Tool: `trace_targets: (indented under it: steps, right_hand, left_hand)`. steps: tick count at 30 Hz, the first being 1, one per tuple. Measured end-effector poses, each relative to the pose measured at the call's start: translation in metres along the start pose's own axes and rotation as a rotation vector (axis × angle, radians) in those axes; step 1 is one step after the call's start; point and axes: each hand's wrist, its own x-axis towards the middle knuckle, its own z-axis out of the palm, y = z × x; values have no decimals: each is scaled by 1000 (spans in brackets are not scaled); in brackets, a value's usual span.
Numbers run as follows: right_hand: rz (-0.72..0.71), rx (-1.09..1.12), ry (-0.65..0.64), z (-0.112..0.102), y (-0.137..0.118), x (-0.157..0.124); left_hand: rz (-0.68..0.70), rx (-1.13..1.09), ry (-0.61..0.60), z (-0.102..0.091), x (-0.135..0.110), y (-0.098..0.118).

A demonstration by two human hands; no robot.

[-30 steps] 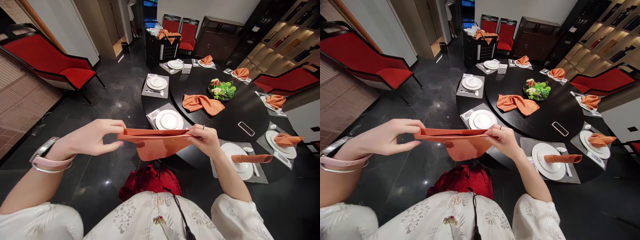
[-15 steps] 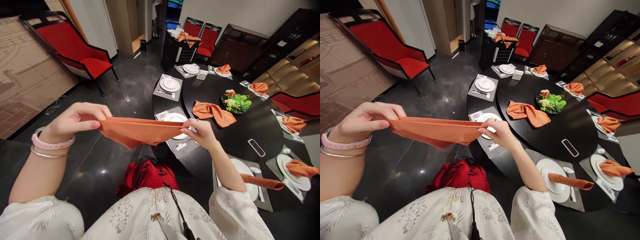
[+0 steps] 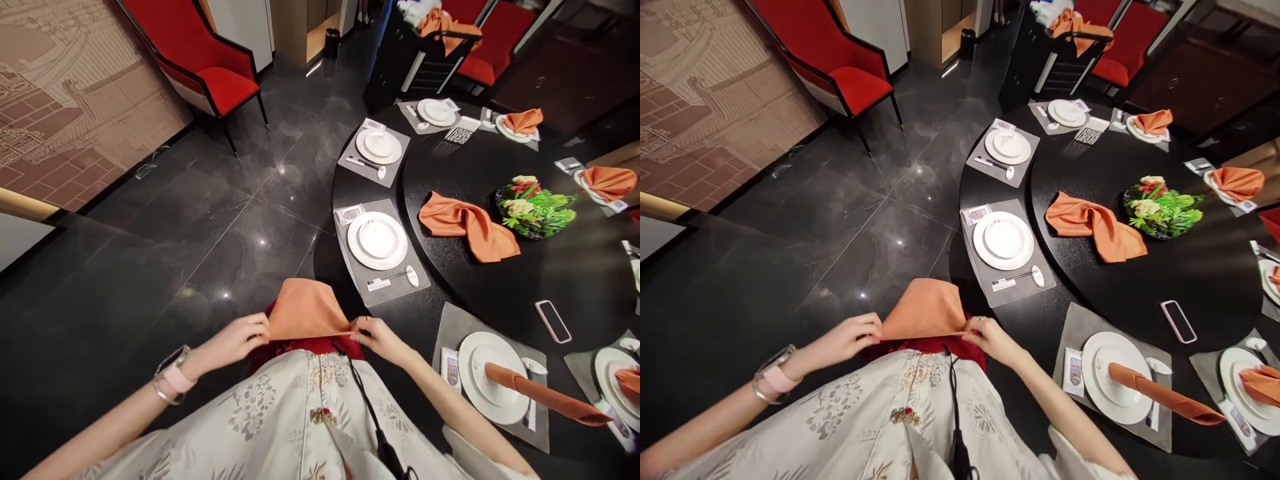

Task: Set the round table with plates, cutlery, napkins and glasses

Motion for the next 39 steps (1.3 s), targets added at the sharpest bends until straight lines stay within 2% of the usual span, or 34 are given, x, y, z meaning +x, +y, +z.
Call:
trace_targets:
  steps: [1,3,6,8,9,11,13,14,16,18,20,23,25,28,31,32,34,39]
  right_hand:
    - [83,117,15,15,11,-6]
    - [224,327,89,35,25,-9]
    - [381,617,192,47,36,1]
    - [517,806,175,50,43,8]
    - [596,885,133,52,48,9]
    - [743,951,25,57,57,6]
    - [864,872,-31,62,65,-1]
    - [912,809,-32,64,69,-4]
    - [961,756,-12,66,72,-8]
    - [937,897,15,67,72,-7]
    - [866,1124,78,64,70,-3]
    - [704,1254,222,55,64,0]
    - [560,1126,219,45,60,-2]
    - [375,675,204,28,52,-7]
    - [257,257,295,11,42,-7]
    - [238,202,314,7,39,-7]
    - [251,247,329,-1,36,-4]
    - [450,772,296,-10,38,3]
  left_hand:
    - [-55,-106,-3,18,-5,-8]
    - [-169,-267,32,40,-6,-18]
    - [-319,-474,163,47,11,-26]
    - [-422,-630,196,45,28,-31]
    - [-489,-691,158,45,34,-34]
    - [-627,-751,-31,48,41,-41]
    - [-724,-724,-217,53,40,-46]
    - [-750,-693,-258,56,39,-48]
    - [-789,-656,-226,59,36,-50]
    - [-844,-709,-172,57,37,-50]
    - [-884,-857,-172,51,41,-47]
    - [-787,-1035,-218,39,47,-45]
    - [-656,-971,-220,32,50,-45]
    - [-508,-683,-165,28,53,-46]
    - [-426,-453,-69,32,55,-48]
    - [-406,-409,-45,35,56,-48]
    - [-387,-407,-22,41,58,-48]
    - [-486,-729,6,45,64,-46]
